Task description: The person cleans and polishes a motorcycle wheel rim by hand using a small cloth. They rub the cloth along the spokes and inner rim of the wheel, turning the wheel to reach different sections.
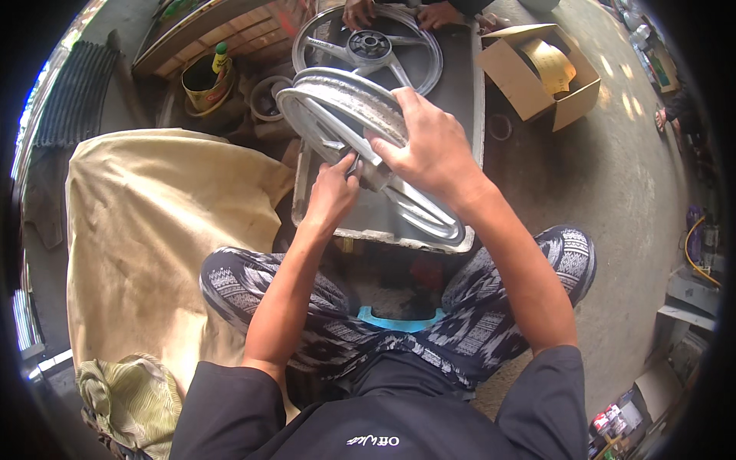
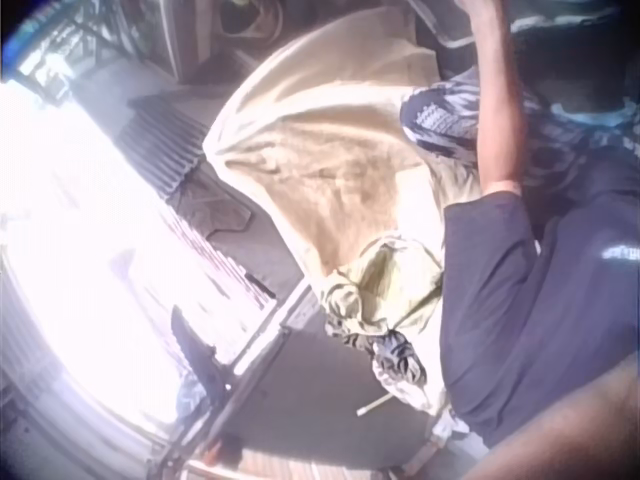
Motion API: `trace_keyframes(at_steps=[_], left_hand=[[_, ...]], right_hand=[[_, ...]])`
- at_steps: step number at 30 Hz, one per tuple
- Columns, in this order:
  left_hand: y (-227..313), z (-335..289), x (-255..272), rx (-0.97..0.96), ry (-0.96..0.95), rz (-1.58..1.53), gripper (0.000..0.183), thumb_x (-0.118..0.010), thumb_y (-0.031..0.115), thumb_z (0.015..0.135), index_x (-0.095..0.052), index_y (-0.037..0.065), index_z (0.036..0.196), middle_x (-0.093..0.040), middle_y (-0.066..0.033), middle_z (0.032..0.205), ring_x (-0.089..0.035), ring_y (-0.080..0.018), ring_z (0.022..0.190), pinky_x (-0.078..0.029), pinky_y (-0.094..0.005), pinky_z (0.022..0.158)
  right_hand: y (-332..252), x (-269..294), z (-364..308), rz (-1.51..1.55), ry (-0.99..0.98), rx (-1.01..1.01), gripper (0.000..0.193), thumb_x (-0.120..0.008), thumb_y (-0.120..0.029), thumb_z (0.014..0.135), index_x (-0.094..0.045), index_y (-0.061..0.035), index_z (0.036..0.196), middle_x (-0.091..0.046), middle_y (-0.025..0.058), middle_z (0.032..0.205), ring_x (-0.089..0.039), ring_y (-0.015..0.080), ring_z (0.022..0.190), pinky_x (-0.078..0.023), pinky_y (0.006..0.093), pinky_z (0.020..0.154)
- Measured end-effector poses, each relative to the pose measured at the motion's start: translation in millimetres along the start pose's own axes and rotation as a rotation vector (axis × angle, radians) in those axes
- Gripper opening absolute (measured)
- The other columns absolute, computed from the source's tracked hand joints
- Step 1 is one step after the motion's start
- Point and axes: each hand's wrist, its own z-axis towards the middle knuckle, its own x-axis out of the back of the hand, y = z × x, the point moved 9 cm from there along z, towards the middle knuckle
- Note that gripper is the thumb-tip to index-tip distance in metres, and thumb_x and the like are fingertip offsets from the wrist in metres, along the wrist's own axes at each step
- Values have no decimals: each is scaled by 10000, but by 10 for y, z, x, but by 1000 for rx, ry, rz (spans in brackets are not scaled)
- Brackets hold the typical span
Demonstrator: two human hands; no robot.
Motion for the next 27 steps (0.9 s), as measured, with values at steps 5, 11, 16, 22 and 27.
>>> trace_keyframes(at_steps=[5, 11, 16, 22, 27], left_hand=[[46, -109, 24, 43, -55, 21, 478, -528, 274, 1025, -568, 182, 1491, -542, -354, 1298, -625, -537, 1138, -507, -552, 1005], [-4, -58, -32, 4, -75, 84, 536, -541, 217, 987, -532, 191, 1523, -495, -377, 1352, -670, -530, 1056, -538, -554, 970], [-14, -81, -44, 59, -96, 100, 555, -535, 225, 992, -502, 210, 1546, -486, -386, 1389, -658, -534, 1097, -520, -558, 1006], [-48, -121, -72, 77, -170, 124, 577, -491, 218, 1006, -447, 220, 1582, -520, -383, 1381, -655, -523, 1126, -519, -550, 1010], [-38, -92, -74, 69, -206, 152, 580, -476, 232, 1016, -421, 204, 1593, -569, -368, 1325, -663, -512, 1114, -525, -547, 994]], right_hand=[[17, 7, -12, 17, 25, 17, 561, -781, -296, 830, -558, 3, 1250, -705, 246, 1105, -699, 441, 996, -550, 497, 867], [11, -4, -15, 87, -30, -38, 555, -785, -299, 821, -572, -11, 1246, -704, 243, 1105, -701, 439, 972, -556, 489, 847], [23, -21, 8, 69, -45, 11, 617, -793, -360, 821, -577, -6, 1277, -701, 238, 1140, -693, 438, 1009, -551, 485, 883], [57, -36, 82, 12, -66, 95, 686, -782, -370, 842, -555, 9, 1368, -665, 260, 1270, -658, 432, 1144, -525, 471, 981], [60, -46, 117, -108, -68, 105, 707, -769, -302, 820, -531, -5, 1415, -615, 227, 1392, -595, 375, 1283, -467, 471, 1067]])
